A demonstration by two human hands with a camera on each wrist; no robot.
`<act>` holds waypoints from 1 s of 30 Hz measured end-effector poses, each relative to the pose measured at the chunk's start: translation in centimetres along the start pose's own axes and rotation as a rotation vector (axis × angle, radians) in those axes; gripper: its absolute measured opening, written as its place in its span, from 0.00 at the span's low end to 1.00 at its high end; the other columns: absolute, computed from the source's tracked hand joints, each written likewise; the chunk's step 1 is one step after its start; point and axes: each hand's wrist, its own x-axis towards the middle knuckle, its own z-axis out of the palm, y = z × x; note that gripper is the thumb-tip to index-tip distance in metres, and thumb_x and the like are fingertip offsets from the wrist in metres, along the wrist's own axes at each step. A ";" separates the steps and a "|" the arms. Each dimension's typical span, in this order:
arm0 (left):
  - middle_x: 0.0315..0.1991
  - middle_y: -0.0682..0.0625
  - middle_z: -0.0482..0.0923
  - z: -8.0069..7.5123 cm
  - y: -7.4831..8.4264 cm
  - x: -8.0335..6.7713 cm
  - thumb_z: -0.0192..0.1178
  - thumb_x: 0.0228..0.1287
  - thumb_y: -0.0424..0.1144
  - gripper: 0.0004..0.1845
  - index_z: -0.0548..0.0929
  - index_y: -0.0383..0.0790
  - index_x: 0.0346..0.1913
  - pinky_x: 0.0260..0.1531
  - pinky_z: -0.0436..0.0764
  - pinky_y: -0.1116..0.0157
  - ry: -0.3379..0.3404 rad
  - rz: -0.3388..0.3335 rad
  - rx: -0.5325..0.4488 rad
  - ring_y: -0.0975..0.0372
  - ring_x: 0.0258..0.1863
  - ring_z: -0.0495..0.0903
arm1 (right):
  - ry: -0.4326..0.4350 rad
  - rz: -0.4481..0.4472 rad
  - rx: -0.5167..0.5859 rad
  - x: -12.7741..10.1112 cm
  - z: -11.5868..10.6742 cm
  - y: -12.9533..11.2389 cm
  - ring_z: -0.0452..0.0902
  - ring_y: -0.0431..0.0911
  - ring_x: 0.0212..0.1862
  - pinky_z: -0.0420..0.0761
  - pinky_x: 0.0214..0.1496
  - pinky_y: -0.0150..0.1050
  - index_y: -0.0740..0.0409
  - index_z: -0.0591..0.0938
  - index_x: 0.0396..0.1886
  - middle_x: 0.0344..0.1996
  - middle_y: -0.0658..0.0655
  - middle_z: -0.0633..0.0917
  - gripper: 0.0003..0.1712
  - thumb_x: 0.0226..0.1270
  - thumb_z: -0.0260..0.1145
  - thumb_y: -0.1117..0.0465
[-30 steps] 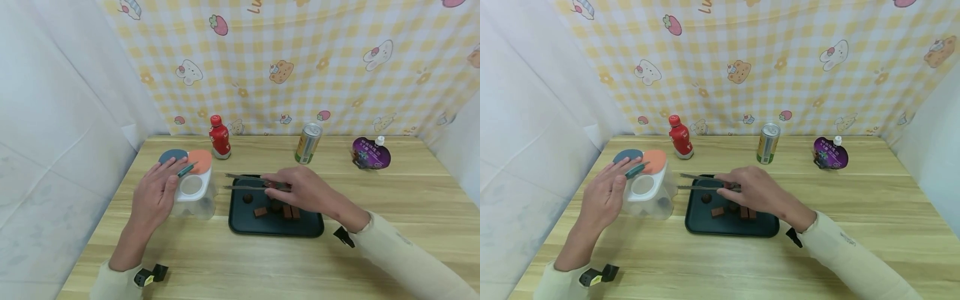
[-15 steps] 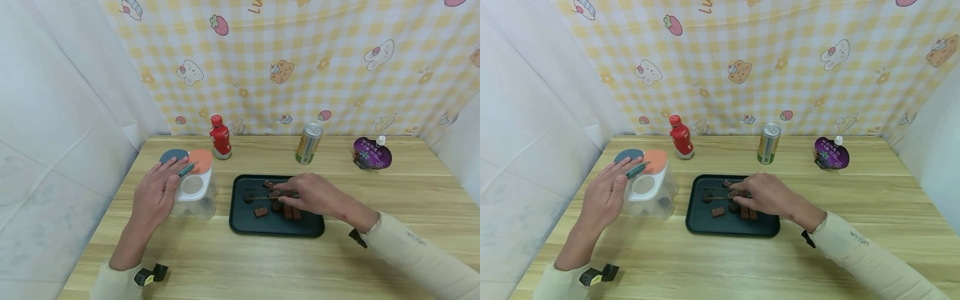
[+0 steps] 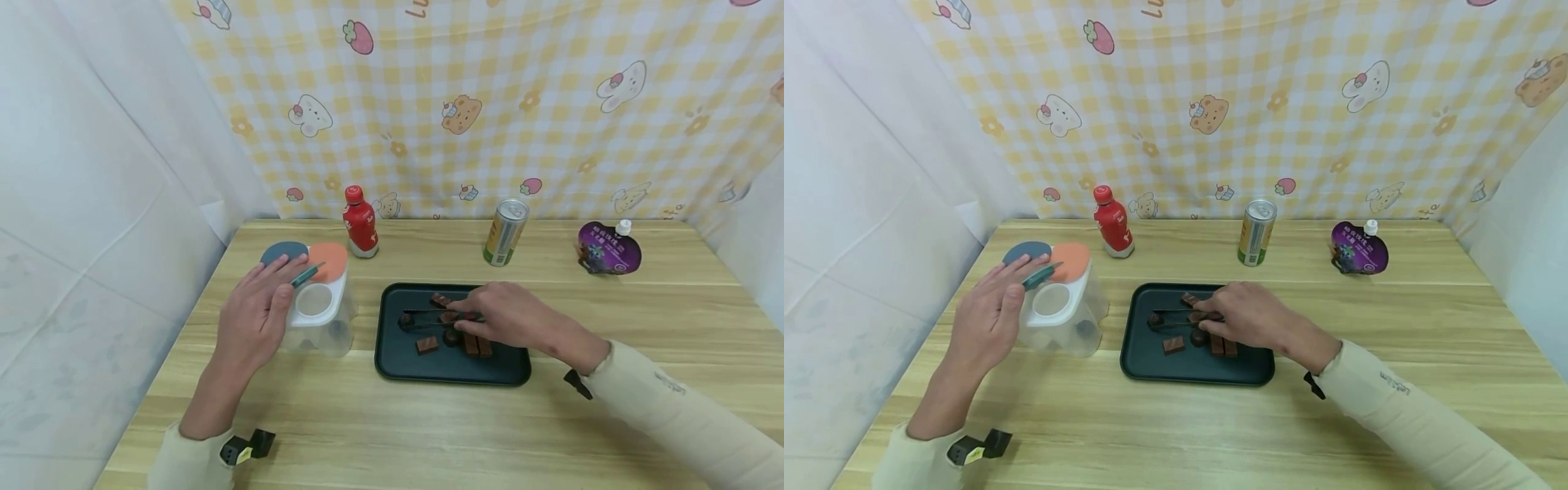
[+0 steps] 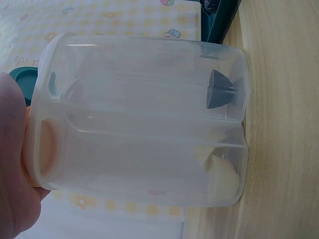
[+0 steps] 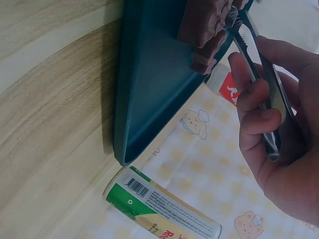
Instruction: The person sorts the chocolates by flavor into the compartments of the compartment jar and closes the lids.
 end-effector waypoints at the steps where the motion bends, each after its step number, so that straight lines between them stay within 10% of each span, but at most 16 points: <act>1: 0.65 0.48 0.79 0.0 0.0 0.0 0.41 0.85 0.50 0.26 0.81 0.40 0.68 0.74 0.61 0.48 0.001 0.002 0.000 0.48 0.69 0.73 | -0.003 0.002 0.005 0.0 0.0 0.0 0.64 0.32 0.21 0.66 0.22 0.31 0.55 0.89 0.56 0.23 0.41 0.81 0.18 0.72 0.71 0.53; 18: 0.65 0.47 0.79 -0.1 0.1 0.1 0.42 0.84 0.49 0.26 0.81 0.39 0.68 0.73 0.61 0.48 0.000 0.003 0.006 0.47 0.68 0.73 | -0.006 0.005 0.030 0.1 -0.1 -0.2 0.64 0.32 0.19 0.65 0.19 0.30 0.50 0.91 0.35 0.18 0.38 0.73 0.07 0.72 0.71 0.55; 30: 0.65 0.48 0.79 0.1 -0.1 0.0 0.39 0.85 0.52 0.28 0.81 0.39 0.67 0.73 0.61 0.49 0.003 0.017 0.003 0.47 0.68 0.74 | 0.057 -0.048 -0.032 -0.2 0.3 -0.2 0.64 0.31 0.19 0.66 0.19 0.30 0.53 0.93 0.44 0.18 0.40 0.75 0.09 0.72 0.71 0.57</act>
